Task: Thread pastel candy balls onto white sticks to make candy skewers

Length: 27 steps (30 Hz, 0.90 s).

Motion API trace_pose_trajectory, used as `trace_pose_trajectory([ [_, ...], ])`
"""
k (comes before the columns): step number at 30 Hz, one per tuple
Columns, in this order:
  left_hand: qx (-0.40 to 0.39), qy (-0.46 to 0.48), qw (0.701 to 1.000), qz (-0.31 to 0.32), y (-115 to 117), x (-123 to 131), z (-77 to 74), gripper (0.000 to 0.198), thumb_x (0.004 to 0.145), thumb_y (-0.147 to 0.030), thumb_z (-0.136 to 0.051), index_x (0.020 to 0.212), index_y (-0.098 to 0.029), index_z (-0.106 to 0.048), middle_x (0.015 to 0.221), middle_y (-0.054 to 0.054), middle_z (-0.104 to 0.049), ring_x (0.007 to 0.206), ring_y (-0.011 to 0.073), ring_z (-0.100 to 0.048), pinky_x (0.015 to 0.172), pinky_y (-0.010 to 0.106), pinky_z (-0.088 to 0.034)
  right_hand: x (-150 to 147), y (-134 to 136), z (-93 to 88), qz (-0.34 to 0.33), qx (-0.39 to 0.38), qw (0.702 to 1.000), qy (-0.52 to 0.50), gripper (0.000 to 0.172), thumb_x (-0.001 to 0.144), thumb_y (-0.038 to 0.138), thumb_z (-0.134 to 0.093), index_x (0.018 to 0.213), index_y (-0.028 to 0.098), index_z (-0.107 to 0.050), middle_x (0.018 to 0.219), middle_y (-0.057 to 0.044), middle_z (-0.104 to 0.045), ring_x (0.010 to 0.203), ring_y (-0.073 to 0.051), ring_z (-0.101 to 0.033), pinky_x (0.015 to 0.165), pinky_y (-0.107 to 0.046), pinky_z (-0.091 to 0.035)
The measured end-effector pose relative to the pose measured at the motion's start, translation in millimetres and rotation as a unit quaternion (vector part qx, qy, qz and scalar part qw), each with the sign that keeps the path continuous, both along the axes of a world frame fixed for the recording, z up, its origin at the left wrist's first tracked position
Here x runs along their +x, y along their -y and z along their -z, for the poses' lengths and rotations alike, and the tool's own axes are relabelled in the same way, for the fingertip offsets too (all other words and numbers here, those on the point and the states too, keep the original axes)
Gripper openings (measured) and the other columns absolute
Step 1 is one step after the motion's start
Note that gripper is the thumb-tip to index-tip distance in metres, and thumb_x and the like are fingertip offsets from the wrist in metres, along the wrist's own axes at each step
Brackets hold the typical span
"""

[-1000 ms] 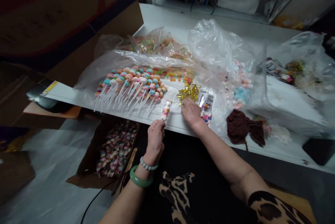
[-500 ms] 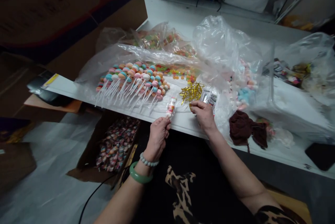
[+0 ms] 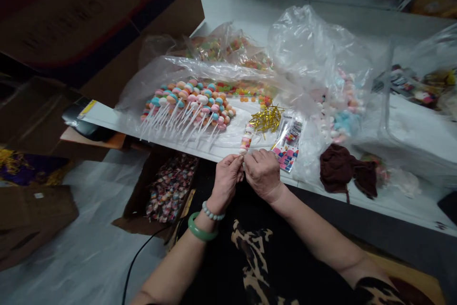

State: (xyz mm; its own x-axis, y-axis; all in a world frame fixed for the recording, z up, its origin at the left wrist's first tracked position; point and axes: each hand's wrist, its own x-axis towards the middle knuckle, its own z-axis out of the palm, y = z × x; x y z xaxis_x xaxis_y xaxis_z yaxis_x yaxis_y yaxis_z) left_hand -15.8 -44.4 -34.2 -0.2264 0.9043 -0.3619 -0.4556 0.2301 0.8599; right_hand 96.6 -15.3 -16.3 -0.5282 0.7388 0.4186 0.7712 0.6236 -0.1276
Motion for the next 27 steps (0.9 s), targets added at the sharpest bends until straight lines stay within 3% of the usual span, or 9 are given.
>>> trace_pose_trajectory([
  [5,0.013,-0.021,1.0,-0.014,0.4,-2.4,4.0,0.042,0.075,-0.047,-0.072,0.063,-0.017,-0.046,0.049,-0.008,-0.04,0.04,0.0028,-0.032,0.039,0.018,-0.024,-1.8,-1.2,5.4,0.002,-0.112,0.99,-0.085,0.022,0.09,0.018,-0.047,0.077,0.019,-0.065,0.074,-0.006,-0.064,0.075,-0.02,-0.054,0.07,-0.032,-0.033],
  [10,0.01,-0.013,1.0,-0.017,0.4,-1.9,6.2,0.038,0.073,-0.048,-0.072,0.069,-0.016,-0.053,0.051,-0.008,-0.04,0.04,0.0037,-0.032,0.04,0.019,-0.027,-2.7,-6.4,13.2,0.01,-0.257,0.94,-0.224,0.021,0.091,0.019,-0.046,0.084,0.022,-0.066,0.084,-0.002,-0.069,0.081,-0.016,-0.061,0.076,-0.025,-0.042],
  [12,0.012,-0.01,1.0,-0.015,0.3,-1.5,6.9,0.037,0.074,-0.047,-0.072,0.07,-0.015,-0.054,0.051,-0.008,-0.041,0.041,0.0037,-0.033,0.041,0.019,-0.026,-3.3,-7.8,12.7,0.016,-0.258,0.944,-0.207,0.022,0.09,0.017,-0.045,0.082,0.022,-0.065,0.084,-0.002,-0.069,0.081,-0.017,-0.061,0.076,-0.026,-0.042],
  [16,0.008,-0.029,1.0,-0.008,0.6,-1.8,9.4,0.035,0.075,-0.047,-0.07,0.07,-0.015,-0.054,0.052,-0.008,-0.04,0.043,0.0037,-0.033,0.042,0.019,-0.025,-4.7,-8.8,8.0,-0.002,-0.171,0.981,-0.095,0.023,0.09,0.017,-0.044,0.079,0.019,-0.064,0.08,-0.008,-0.066,0.081,-0.021,-0.057,0.077,-0.032,-0.038],
  [19,-0.011,-0.024,0.999,-0.028,0.9,-1.3,11.0,0.037,0.074,-0.045,-0.071,0.066,-0.017,-0.048,0.051,-0.008,-0.038,0.042,0.0033,-0.031,0.041,0.018,-0.024,-5.8,-9.6,8.0,-0.033,-0.197,0.973,-0.118,0.022,0.089,0.018,-0.046,0.077,0.019,-0.064,0.078,-0.008,-0.065,0.08,-0.021,-0.055,0.076,-0.032,-0.037],
  [21,-0.02,-0.007,0.999,-0.044,0.7,-0.3,11.3,0.038,0.072,-0.042,-0.072,0.064,-0.018,-0.044,0.051,-0.009,-0.037,0.041,0.003,-0.03,0.04,0.018,-0.023,-7.2,-10.5,11.8,-0.027,-0.278,0.934,-0.224,0.018,0.087,0.019,-0.049,0.076,0.02,-0.064,0.077,-0.005,-0.065,0.078,-0.019,-0.056,0.076,-0.031,-0.039],
  [22,-0.021,0.002,0.999,-0.05,0.3,0.0,11.0,0.038,0.071,-0.041,-0.072,0.064,-0.018,-0.043,0.05,-0.009,-0.037,0.041,0.0029,-0.029,0.04,0.018,-0.022,-7.9,-11.3,14.6,-0.008,-0.332,0.897,-0.292,0.016,0.084,0.021,-0.052,0.073,0.02,-0.063,0.074,-0.003,-0.064,0.074,-0.017,-0.055,0.073,-0.03,-0.04],
  [25,-0.008,0.027,0.998,-0.049,-1.5,-1.1,8.4,0.036,0.071,-0.038,-0.072,0.063,-0.019,-0.042,0.049,-0.009,-0.037,0.04,0.0031,-0.029,0.04,0.018,-0.022,-7.5,-15.9,22.2,0.058,-0.501,0.729,-0.463,0.014,0.073,0.029,-0.065,0.065,0.019,-0.059,0.058,0.004,-0.053,0.056,-0.012,-0.047,0.058,-0.026,-0.038],
  [27,-0.008,0.05,0.999,-0.011,-2.2,-4.1,5.0,0.035,0.072,-0.038,-0.071,0.062,-0.018,-0.045,0.047,-0.009,-0.036,0.039,0.003,-0.028,0.04,0.019,-0.02,-2.1,-20.4,21.9,0.059,-0.576,0.63,-0.518,0.018,0.062,0.029,-0.073,0.072,0.019,-0.061,0.055,0.007,-0.051,0.051,-0.01,-0.043,0.053,-0.023,-0.035],
])
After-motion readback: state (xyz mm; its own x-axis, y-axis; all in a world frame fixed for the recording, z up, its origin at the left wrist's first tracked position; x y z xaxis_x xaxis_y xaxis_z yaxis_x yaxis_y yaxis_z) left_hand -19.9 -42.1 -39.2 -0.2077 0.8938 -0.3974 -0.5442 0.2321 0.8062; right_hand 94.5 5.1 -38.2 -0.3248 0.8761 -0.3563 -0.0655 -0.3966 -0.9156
